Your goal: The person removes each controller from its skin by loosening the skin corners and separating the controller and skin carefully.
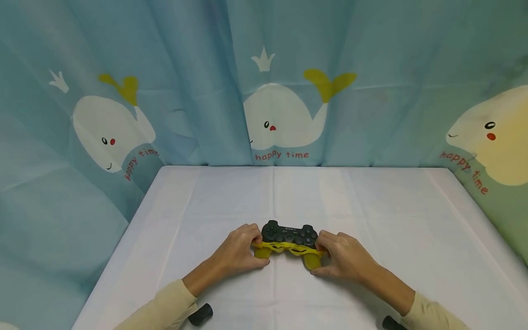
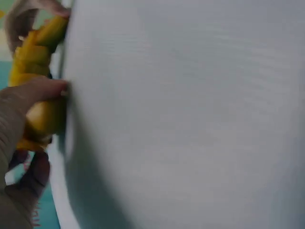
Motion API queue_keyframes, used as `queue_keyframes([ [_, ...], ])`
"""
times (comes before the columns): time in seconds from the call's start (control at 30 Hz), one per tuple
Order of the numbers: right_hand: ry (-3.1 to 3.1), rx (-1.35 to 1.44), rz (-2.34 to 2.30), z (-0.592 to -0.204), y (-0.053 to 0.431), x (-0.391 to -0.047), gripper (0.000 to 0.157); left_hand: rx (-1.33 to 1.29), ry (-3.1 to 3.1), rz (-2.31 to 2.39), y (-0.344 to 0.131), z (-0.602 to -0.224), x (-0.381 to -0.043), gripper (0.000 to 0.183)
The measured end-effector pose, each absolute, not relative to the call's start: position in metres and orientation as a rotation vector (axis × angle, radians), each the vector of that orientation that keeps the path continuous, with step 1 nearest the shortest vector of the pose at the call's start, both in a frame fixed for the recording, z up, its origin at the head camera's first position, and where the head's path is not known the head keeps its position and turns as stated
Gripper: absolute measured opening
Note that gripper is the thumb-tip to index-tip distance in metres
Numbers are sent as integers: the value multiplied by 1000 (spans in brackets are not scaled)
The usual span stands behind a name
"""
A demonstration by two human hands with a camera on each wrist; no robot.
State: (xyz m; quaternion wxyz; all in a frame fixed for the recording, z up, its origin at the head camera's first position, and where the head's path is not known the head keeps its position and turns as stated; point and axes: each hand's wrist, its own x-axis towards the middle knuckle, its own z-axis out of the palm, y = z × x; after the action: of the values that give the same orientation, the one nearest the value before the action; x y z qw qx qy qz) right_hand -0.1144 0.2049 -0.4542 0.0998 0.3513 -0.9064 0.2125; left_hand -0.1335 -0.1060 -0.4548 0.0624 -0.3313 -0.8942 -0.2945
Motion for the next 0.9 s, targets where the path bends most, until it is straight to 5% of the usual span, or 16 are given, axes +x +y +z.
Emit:
queue_keyframes([
  [0.17,-2690,941,694,-458,206,-110,56,-989,-2683,-869,-108,-460,-131,48],
  [0.4,-2588,874,624,-468,207,-99,78,-849,-2784,-842,-109,-461,-123,73],
  [0.9,-2584,978,723,-467,211,-112,58,-946,-2716,-859,-107,-463,-136,60],
])
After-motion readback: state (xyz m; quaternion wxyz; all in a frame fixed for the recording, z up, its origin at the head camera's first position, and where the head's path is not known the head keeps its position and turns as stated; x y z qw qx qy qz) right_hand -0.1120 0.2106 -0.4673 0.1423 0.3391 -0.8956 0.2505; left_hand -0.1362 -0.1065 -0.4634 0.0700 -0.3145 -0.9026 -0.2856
